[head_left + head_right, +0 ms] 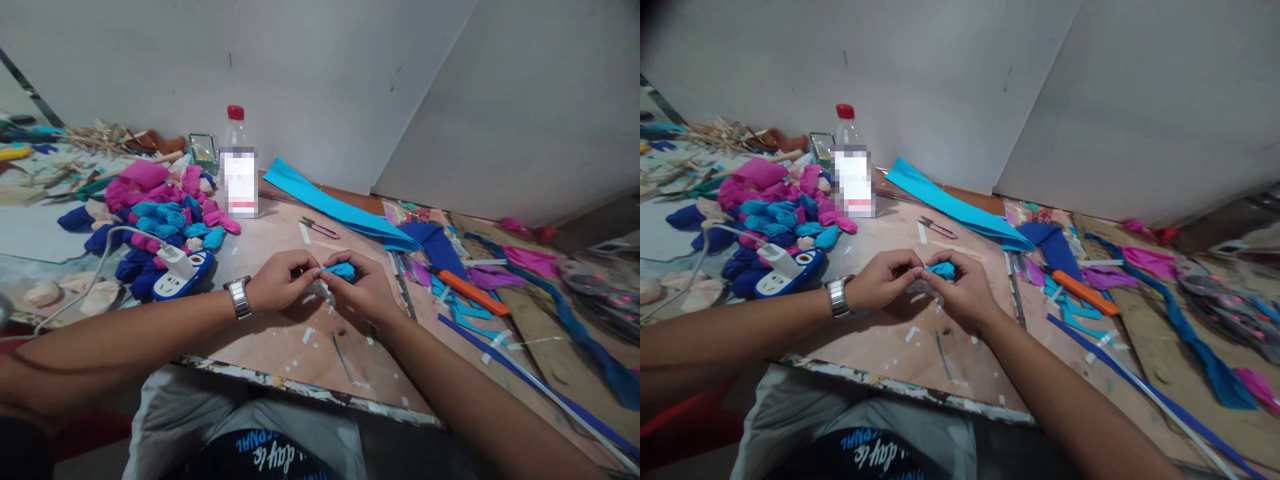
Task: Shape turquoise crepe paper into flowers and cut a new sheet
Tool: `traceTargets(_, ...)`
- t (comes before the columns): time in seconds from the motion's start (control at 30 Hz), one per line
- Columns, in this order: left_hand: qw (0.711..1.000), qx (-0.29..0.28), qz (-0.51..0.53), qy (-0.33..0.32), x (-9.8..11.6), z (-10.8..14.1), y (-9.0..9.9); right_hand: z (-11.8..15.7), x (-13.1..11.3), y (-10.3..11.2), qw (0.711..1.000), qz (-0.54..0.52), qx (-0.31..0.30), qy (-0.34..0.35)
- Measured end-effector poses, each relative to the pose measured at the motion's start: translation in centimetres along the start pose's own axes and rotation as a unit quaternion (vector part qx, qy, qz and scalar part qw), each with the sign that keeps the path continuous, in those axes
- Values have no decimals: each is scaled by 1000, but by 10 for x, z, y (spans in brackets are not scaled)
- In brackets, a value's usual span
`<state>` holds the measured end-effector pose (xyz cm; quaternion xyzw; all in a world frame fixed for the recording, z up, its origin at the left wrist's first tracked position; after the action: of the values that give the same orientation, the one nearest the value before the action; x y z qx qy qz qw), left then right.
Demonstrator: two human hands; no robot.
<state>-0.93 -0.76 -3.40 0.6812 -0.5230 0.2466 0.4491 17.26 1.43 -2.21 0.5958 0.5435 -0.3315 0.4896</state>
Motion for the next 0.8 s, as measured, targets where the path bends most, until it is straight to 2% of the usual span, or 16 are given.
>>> traceTargets(0.2,1000,-2,-1,9,-1,0,-1,0,1,-1,999,-10,-1,-33)
traceTargets(0.5,995,-22,55,84,-5,1,-5,0,2,-2,999,-19,11,-45)
traceTargets(0.67,993,-13,55,100,-7,0,-4,2,2,-5,994,-61,-16,-93)
traceTargets(0.8,992,-15,61,109,-7,0,-4,2,3,-6,992,-67,-10,-111)
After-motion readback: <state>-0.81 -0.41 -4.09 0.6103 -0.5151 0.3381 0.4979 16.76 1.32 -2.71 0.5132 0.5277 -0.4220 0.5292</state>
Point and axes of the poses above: each hand's wrist, its own z-axis away from the middle knuckle, its own y-axis out of the back of the hand, x = y × z, the point moved 2 cm from there along -z, towards the middle knuckle, and after that the axes turned 12 degrees about x, right-handed, at the moved point
